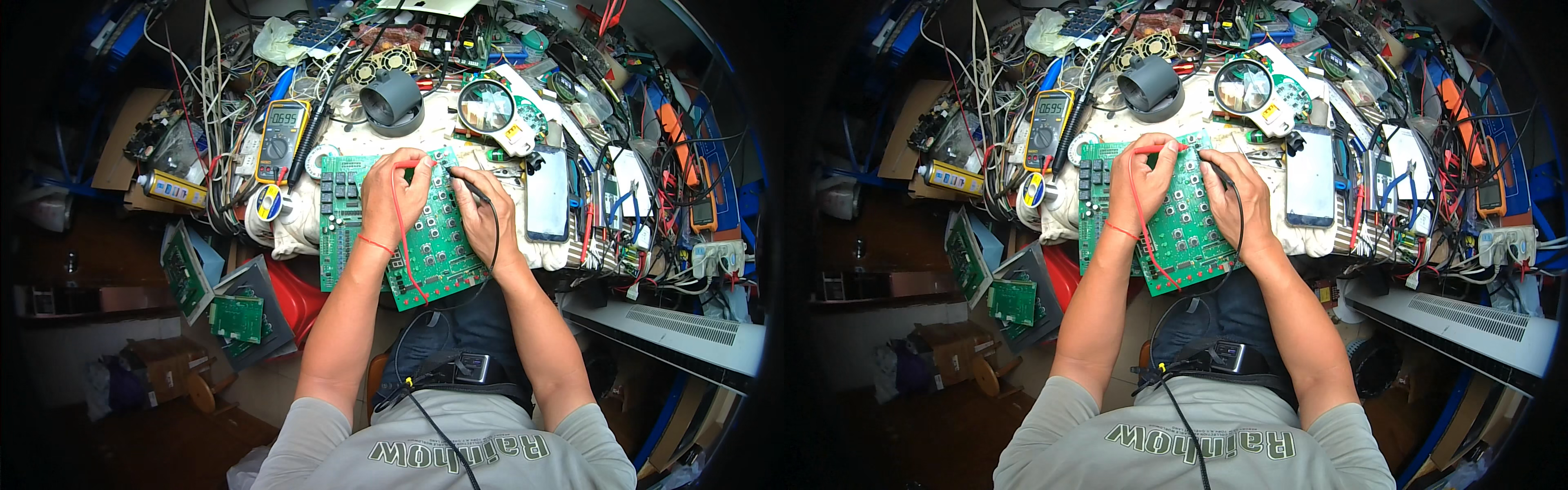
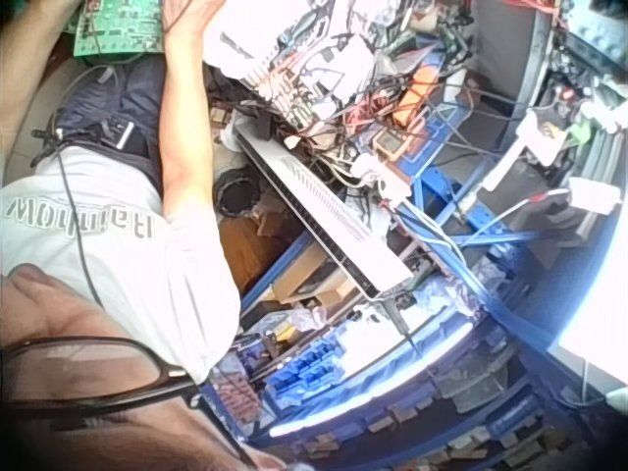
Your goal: The person inspects a green circuit board with a magnifying glass, then uses a soldering iron to reflow a joint. They flip the board and test continuity with a multimeter, probing several points on the board.
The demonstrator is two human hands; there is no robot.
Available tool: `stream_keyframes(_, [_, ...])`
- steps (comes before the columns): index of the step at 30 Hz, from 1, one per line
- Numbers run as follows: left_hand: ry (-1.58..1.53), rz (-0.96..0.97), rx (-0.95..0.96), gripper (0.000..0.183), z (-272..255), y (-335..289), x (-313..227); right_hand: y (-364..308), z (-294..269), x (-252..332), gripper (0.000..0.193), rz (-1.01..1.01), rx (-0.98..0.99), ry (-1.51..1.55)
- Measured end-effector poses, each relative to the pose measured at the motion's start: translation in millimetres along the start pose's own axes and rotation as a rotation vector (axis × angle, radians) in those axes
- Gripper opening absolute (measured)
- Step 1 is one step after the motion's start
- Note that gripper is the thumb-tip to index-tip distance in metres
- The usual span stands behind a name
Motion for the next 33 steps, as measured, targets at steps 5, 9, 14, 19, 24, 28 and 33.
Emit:
stream_keyframes(5, [-0.051, -0.054, -0.03, 0.017, -2.0, -1.5, 0.8, 0.1, -0.4, 0.2, 0.019, -0.003, -0.005, 0.015])
stream_keyframes(9, [-0.038, -0.054, -0.028, 0.018, -3.6, -1.7, -0.9, 0.1, 0.0, -0.9, 0.019, 0.005, -0.001, 0.015])
stream_keyframes(14, [-0.018, -0.015, -0.044, 0.017, -3.7, -0.5, -4.0, 0.1, 0.4, -0.7, 0.019, 0.004, -0.001, 0.009])
stream_keyframes(19, [-0.018, -0.027, -0.05, 0.016, -3.3, -1.5, -3.4, 0.1, 0.0, 0.3, 0.019, -0.005, -0.007, 0.007])
stream_keyframes(24, [-0.032, -0.007, -0.045, 0.015, -1.5, -0.3, -1.5, 0.0, 0.7, -1.4, 0.02, 0.0, -0.001, 0.006])
stream_keyframes(28, [-0.034, -0.014, -0.032, 0.015, 0.7, 1.4, 1.2, 0.4, -0.5, -0.3, 0.02, -0.028, -0.028, -0.004])
stream_keyframes(33, [0.015, -0.04, 0.01, 0.02, 0.6, 0.5, 0.2, 0.1, -0.1, -0.8, 0.02, -0.01, -0.023, -0.004])
Point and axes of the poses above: each hand's wrist, its own y-axis towards the middle knuckle, its own z-axis out of the palm, x = y × z, the point moved 9 cm from there along y, towards the middle knuckle, and after that the axes turned 2 degrees about z, right-handed, at the moved point
